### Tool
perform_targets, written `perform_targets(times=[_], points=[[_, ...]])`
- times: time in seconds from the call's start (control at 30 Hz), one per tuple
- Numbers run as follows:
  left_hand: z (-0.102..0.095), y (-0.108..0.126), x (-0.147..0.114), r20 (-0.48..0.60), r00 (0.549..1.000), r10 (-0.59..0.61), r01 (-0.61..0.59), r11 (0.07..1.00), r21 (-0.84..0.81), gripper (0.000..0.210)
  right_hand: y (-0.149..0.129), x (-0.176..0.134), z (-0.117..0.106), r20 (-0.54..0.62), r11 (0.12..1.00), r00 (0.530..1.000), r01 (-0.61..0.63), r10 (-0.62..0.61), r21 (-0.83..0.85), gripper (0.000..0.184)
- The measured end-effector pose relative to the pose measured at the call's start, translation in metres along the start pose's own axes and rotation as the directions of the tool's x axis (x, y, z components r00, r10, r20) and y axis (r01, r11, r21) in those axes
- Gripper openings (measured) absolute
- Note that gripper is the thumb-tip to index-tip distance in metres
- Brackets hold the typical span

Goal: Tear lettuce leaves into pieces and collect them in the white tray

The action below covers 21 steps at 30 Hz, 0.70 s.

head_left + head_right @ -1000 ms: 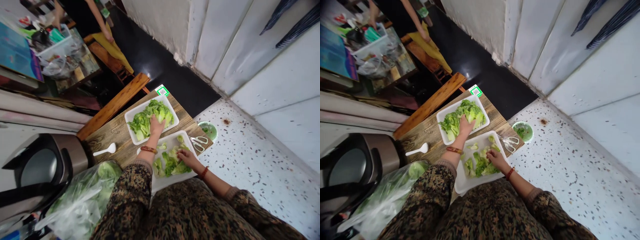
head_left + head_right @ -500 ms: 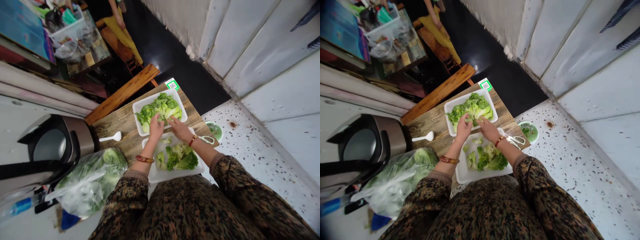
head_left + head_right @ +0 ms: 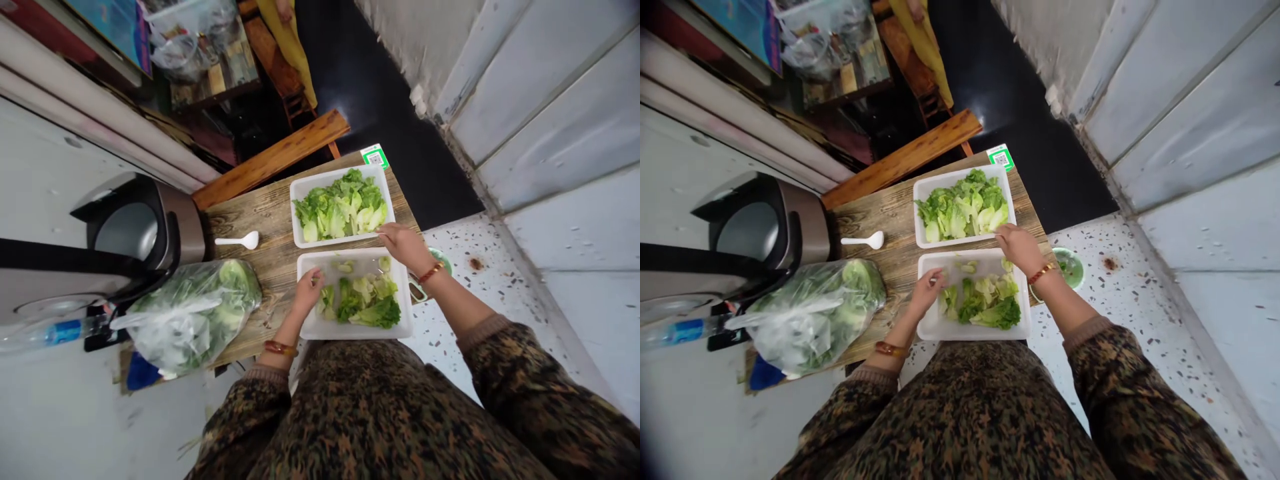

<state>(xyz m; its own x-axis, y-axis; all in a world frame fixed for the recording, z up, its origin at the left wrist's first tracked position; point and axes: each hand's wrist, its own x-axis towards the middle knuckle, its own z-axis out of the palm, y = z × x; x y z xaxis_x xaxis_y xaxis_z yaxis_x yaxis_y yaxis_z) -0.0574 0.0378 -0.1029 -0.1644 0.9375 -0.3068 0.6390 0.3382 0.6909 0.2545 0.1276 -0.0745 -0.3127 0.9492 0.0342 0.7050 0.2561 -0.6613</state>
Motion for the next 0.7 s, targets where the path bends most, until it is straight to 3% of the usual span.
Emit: perform_targets(times=[0.1, 0.2, 0.3, 0.4, 0.57, 0.7], points=[[0.013, 0.008, 0.005, 0.081, 0.997, 0.013, -0.026, 0.987, 0.161, 0.028, 0.001, -0.029, 0.018, -0.051, 0.976, 0.993, -0.097, 0.109, 0.192, 0.031], [0.029, 0.024, 0.017, 0.196, 0.978, 0.067, -0.127, 0.941, 0.314, 0.033, -0.009, -0.062, 0.054, 0.065, 0.935, 0.980, -0.200, 0.189, 0.294, 0.027], [0.045, 0.038, 0.027, 0.300, 0.946, 0.122, -0.248, 0.868, 0.429, 0.039, -0.027, -0.089, 0.088, 0.210, 0.957, 0.968, -0.186, 0.139, 0.221, 0.028], [0.058, 0.042, 0.027, 0.374, 0.920, 0.115, -0.296, 0.829, 0.474, 0.037, -0.042, -0.103, 0.105, 0.296, 0.987, 0.950, -0.133, 0.102, 0.086, 0.033], [0.068, 0.029, 0.011, 0.353, 0.934, 0.054, -0.230, 0.847, 0.480, 0.021, -0.048, -0.108, 0.117, 0.382, 0.995, 0.919, -0.090, 0.100, -0.044, 0.029], [0.058, 0.014, -0.003, 0.259, 0.966, 0.011, -0.121, 0.903, 0.413, 0.016, -0.039, -0.111, 0.121, 0.314, 0.983, 0.938, -0.174, 0.145, 0.066, 0.024]])
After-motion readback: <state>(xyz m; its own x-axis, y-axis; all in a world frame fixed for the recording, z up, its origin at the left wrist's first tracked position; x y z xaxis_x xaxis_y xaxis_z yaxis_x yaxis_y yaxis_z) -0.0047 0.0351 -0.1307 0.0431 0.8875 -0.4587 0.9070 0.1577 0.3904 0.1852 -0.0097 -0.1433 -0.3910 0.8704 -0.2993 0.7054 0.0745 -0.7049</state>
